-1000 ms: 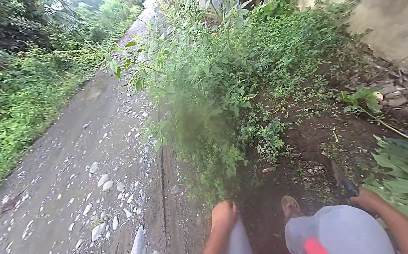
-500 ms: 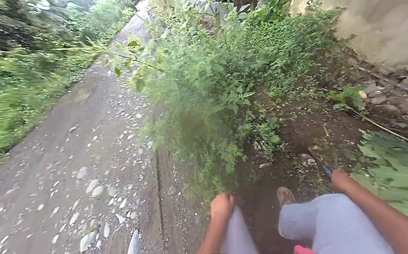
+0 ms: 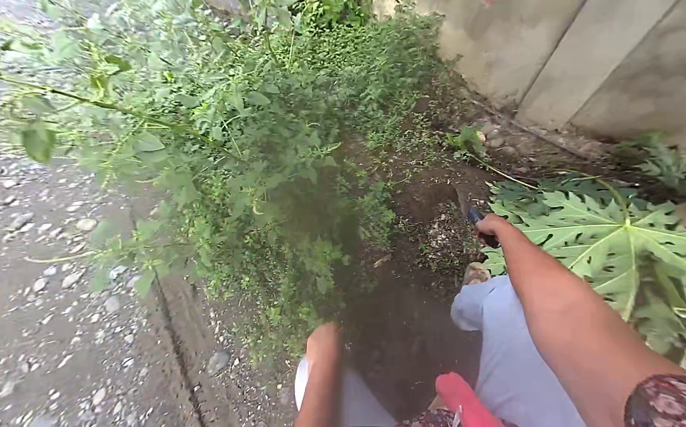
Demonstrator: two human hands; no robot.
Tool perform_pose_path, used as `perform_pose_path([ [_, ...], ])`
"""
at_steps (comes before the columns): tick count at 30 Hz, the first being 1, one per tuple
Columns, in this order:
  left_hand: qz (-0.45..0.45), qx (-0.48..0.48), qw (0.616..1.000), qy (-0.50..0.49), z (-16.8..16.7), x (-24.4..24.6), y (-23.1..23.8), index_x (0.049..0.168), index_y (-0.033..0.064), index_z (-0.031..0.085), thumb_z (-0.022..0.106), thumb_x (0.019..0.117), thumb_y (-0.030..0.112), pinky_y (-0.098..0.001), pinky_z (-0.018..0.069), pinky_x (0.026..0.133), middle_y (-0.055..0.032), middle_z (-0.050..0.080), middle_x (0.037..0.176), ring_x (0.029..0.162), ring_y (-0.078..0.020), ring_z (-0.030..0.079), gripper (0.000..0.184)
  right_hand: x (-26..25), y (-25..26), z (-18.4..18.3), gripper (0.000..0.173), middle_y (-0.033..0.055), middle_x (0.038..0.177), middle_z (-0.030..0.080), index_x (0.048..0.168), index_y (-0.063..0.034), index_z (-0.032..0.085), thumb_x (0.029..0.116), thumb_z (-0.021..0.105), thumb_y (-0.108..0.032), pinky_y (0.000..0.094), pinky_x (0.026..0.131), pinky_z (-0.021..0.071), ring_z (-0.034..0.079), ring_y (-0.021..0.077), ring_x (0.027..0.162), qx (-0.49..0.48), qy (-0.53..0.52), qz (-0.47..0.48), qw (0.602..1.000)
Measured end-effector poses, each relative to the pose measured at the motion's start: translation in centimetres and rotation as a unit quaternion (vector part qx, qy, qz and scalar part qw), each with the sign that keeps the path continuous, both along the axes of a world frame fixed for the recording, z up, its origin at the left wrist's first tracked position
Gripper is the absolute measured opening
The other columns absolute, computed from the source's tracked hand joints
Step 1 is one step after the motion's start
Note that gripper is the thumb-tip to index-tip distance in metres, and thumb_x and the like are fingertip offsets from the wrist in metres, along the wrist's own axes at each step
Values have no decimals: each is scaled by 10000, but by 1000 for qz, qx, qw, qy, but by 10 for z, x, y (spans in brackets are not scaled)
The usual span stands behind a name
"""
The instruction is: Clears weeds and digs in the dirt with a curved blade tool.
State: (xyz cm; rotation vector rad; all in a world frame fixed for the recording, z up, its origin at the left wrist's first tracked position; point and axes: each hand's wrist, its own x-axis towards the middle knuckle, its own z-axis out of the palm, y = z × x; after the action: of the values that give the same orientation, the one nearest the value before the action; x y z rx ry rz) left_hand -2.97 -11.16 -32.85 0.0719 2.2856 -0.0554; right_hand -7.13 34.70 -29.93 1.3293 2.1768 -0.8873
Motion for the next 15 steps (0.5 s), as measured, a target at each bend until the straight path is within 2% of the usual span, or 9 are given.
perform_pose_path([
  [1,-9,12,1000,1,-7,-4,5,1315,4,657,444,1088,428,-618,452,1081,-244,636,1378,1315,-420,591,526,3,-4,-14,379,211,1143,637,1307,65,565,1030,583,-193,433,837,555,658,250,903,-13,54,-57,997],
  [3,-36,41,999,0,-33,-12,12,1330,68,663,492,1076,394,-630,493,1036,-210,668,1338,1264,-408,630,447,9,-22,-58,492,212,1167,649,1369,52,536,998,681,-236,436,846,568,677,262,921,-54,152,-164,973],
  [5,-58,69,995,-51,-40,-23,19,1417,101,605,478,1085,363,-650,445,1074,-219,623,1402,1318,-417,586,442,19,-52,-107,531,193,1095,663,1374,47,524,957,735,-205,429,802,580,680,256,863,-87,184,-210,956],
  [7,-74,87,991,-71,-44,-31,25,1438,107,588,462,1091,366,-655,427,1090,-231,614,1409,1330,-430,572,451,42,-82,-140,509,200,1060,673,1369,66,510,951,709,-147,436,799,577,685,266,844,-100,100,-149,979],
  [9,-70,105,989,-78,-38,-35,34,1430,121,596,465,1092,357,-634,439,1089,-211,634,1387,1317,-409,586,432,74,-102,-157,559,222,1165,663,1432,51,470,956,701,-128,455,874,572,698,291,946,-115,-32,-41,992],
  [10,-68,116,988,-78,-33,-37,40,1410,130,614,475,1088,348,-616,461,1082,-190,657,1360,1300,-384,607,413,90,-107,-163,566,232,1180,664,1434,40,477,945,711,-124,472,883,571,702,309,965,-108,-59,-13,992],
  [13,-83,177,977,-89,-21,-43,60,1375,108,638,494,1086,341,-582,466,1094,-180,676,1324,1280,-355,624,398,122,-99,-170,601,269,1191,672,1440,33,499,924,745,-153,541,906,572,713,375,997,-70,-61,39,995],
  [15,-104,220,965,-100,-14,-53,78,1310,62,671,504,1085,347,-584,475,1078,-198,697,1259,1229,-362,648,400,122,-88,-168,598,274,1165,678,1428,46,510,918,752,-153,552,892,569,712,384,968,-62,-21,6,998],
])
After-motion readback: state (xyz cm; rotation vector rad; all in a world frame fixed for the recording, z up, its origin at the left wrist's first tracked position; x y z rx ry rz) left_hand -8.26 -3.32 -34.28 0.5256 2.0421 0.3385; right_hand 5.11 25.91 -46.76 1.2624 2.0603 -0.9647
